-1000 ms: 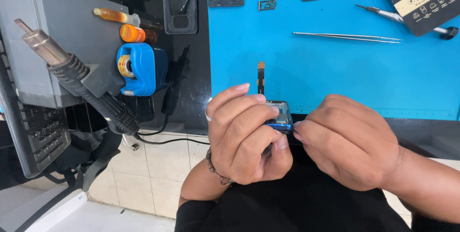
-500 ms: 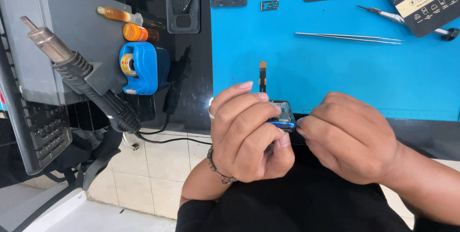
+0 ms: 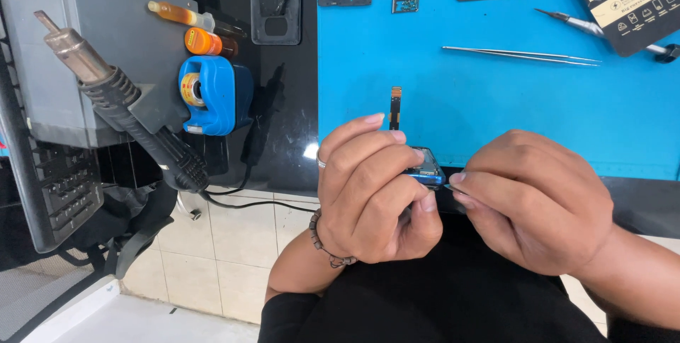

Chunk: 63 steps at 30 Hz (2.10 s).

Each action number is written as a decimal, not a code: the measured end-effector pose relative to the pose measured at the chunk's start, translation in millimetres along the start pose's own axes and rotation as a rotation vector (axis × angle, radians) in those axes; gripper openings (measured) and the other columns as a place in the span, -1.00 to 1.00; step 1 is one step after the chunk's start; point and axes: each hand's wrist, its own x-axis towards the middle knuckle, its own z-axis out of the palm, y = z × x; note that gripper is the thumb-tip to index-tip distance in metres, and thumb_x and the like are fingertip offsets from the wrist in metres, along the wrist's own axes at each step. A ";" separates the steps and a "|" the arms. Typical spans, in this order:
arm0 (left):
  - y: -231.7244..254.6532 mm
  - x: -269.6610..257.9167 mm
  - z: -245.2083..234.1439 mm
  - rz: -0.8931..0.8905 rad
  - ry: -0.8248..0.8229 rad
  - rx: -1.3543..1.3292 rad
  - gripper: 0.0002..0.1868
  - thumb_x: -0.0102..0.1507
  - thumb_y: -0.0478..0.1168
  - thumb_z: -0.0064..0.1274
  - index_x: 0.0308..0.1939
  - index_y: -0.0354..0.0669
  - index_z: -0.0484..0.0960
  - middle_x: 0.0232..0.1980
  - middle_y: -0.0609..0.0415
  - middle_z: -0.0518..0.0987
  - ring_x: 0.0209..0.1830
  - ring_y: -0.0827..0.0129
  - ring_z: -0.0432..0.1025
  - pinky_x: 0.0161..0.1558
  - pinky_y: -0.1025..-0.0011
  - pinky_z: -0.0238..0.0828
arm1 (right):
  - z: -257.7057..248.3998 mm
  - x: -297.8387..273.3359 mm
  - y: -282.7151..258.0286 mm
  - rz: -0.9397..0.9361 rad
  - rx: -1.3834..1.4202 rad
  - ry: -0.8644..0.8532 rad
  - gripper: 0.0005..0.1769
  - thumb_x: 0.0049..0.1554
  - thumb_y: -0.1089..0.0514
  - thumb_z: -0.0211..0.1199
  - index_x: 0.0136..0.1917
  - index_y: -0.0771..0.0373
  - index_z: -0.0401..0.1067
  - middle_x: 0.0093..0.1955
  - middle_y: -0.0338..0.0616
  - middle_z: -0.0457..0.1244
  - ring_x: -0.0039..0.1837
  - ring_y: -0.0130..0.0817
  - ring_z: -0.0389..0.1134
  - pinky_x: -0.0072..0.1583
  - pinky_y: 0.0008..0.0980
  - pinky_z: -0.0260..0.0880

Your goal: A person is performing a delicate repair on a mobile phone, involving the manipulation of internal ribbon cables and the use of a prying tool.

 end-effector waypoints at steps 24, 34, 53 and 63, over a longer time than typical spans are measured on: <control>-21.7 -15.8 -5.4 -0.048 0.027 -0.357 -0.89 0.38 -0.21 -0.18 -0.04 -0.11 0.32 0.06 -0.15 0.49 0.11 -0.02 0.45 0.23 -0.15 0.62 | 1.6 11.3 -5.3 0.074 0.001 0.069 -0.96 0.20 0.45 0.27 -0.08 0.52 0.44 -0.17 0.28 0.30 -0.18 -0.02 0.36 -0.06 -0.21 0.44; -40.1 -38.4 -12.1 0.105 0.102 0.025 -0.85 0.43 -0.24 -0.26 -0.01 -0.21 0.36 0.04 -0.17 0.61 0.09 -0.01 0.49 0.12 -0.03 0.63 | -0.1 -0.7 6.7 0.057 -0.011 0.036 -0.93 0.25 0.49 0.28 -0.03 0.54 0.39 -0.09 0.34 0.28 -0.14 0.06 0.38 -0.09 -0.16 0.37; -40.9 -37.9 -13.9 0.158 0.155 0.131 -0.85 0.32 -0.34 -0.28 -0.10 -0.15 0.41 -0.04 -0.09 0.68 -0.01 0.09 0.59 0.10 0.10 0.58 | -2.1 -15.9 18.3 0.098 0.012 -0.005 -0.91 0.30 0.49 0.20 0.04 0.48 0.31 -0.01 0.24 0.20 -0.09 0.07 0.40 0.05 -0.10 0.46; -40.7 -36.5 -13.5 0.173 0.180 0.164 -0.84 0.35 -0.34 -0.31 -0.10 -0.15 0.42 -0.08 -0.07 0.71 -0.03 0.13 0.61 0.11 0.14 0.55 | -3.4 -16.4 15.7 0.123 -0.003 -0.020 -0.94 0.29 0.48 0.20 0.01 0.49 0.34 -0.02 0.25 0.20 -0.08 0.10 0.40 0.06 -0.08 0.46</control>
